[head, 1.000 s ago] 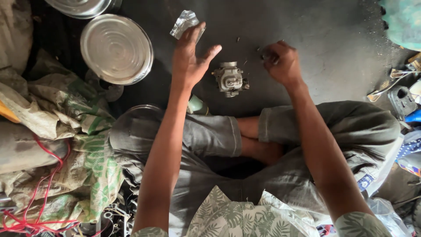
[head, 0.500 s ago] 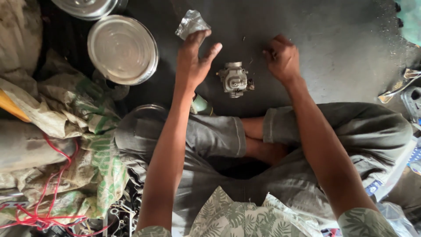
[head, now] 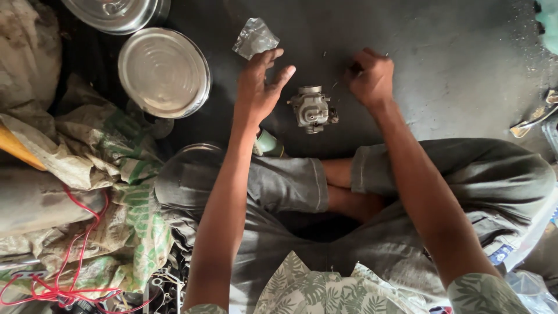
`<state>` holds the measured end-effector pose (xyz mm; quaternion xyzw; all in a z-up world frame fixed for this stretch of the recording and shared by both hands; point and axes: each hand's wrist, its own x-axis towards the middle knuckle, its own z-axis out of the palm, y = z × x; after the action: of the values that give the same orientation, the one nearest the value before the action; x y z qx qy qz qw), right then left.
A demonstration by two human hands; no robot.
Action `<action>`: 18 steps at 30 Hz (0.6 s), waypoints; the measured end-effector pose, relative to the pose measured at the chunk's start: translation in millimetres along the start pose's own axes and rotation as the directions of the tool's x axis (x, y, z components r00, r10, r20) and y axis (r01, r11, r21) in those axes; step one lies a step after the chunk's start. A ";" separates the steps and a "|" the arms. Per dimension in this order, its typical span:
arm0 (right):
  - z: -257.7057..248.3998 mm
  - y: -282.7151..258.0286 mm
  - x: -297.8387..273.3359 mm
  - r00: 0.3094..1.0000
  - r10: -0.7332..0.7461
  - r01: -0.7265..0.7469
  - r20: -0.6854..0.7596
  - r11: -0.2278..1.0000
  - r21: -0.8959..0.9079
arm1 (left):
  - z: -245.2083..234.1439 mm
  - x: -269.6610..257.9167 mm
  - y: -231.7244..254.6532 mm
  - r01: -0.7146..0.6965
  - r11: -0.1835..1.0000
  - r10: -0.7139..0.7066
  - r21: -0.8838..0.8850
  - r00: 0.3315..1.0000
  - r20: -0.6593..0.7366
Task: Disassembling and inspecting a motorcycle carburetor while sitting on a workshop floor.
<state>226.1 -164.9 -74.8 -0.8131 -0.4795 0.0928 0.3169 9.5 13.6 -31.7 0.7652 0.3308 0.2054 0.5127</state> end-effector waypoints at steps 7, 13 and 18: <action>7.2 52.8 3.6 0.889 0.410 -0.320 0.203 0.241 0.916 | -3.4 -0.9 5.8 0.046 0.999 -0.046 -0.002 0.999 0.025; -16.9 9.1 15.3 0.757 0.397 -0.458 0.519 -0.243 0.855 | -3.8 1.6 10.8 0.098 0.995 -0.098 -0.001 0.995 0.036; -1.0 20.8 7.9 0.835 0.415 -0.483 0.362 0.236 0.843 | -1.5 0.1 -1.0 0.053 0.998 -0.053 -0.014 0.998 0.030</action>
<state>245.7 -165.8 -85.4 -0.5994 -0.1033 0.4515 0.6528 8.3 15.0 -32.1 0.7553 0.3418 0.1828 0.5285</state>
